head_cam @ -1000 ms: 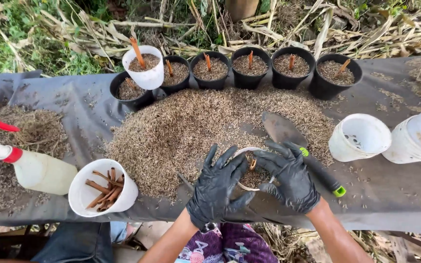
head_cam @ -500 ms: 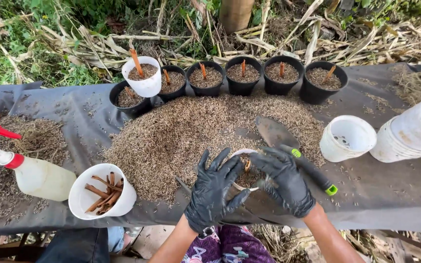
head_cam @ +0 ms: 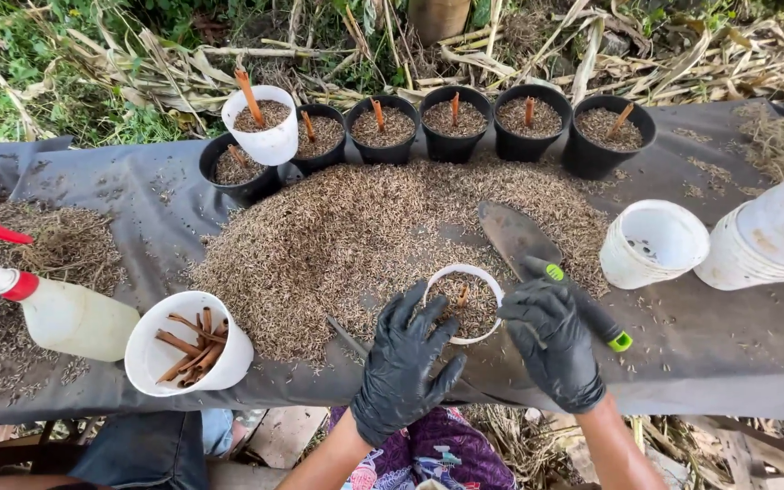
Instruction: Filling a small plastic pot with soil substrate using a hand trowel and firming it down with gloved hands in preparation for planting cuttings.
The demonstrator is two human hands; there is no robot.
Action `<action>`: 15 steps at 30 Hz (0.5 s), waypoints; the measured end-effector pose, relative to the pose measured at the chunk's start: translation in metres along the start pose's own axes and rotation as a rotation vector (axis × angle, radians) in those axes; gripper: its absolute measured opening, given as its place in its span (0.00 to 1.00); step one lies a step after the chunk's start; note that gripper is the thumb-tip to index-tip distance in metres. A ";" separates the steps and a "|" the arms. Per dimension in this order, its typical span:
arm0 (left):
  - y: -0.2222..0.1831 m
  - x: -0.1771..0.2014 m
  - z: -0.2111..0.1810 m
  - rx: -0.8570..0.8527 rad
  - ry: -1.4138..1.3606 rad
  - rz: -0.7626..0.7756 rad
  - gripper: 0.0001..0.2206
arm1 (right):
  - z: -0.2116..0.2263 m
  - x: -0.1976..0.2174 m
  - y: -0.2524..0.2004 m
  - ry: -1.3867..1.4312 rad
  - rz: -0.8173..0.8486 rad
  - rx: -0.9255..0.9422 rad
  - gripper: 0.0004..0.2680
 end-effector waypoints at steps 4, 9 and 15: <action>-0.004 -0.017 0.006 -0.066 0.173 -0.108 0.26 | -0.007 -0.023 -0.033 -0.120 0.130 0.007 0.13; -0.004 -0.004 -0.003 -0.161 0.374 -0.343 0.26 | -0.017 -0.054 -0.045 -0.307 0.270 0.117 0.13; -0.004 0.016 0.016 -0.221 0.490 -0.411 0.31 | -0.010 -0.034 -0.024 -0.281 0.135 0.153 0.13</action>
Point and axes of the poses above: each hand's wrist, its own y-axis towards the middle knuckle, its own x-axis out of the back of the hand, z = x × y, the point moved 5 cm from there along y, towards the middle knuckle, and after that the axes turned 7 degrees about x, right-handed, at the moved point
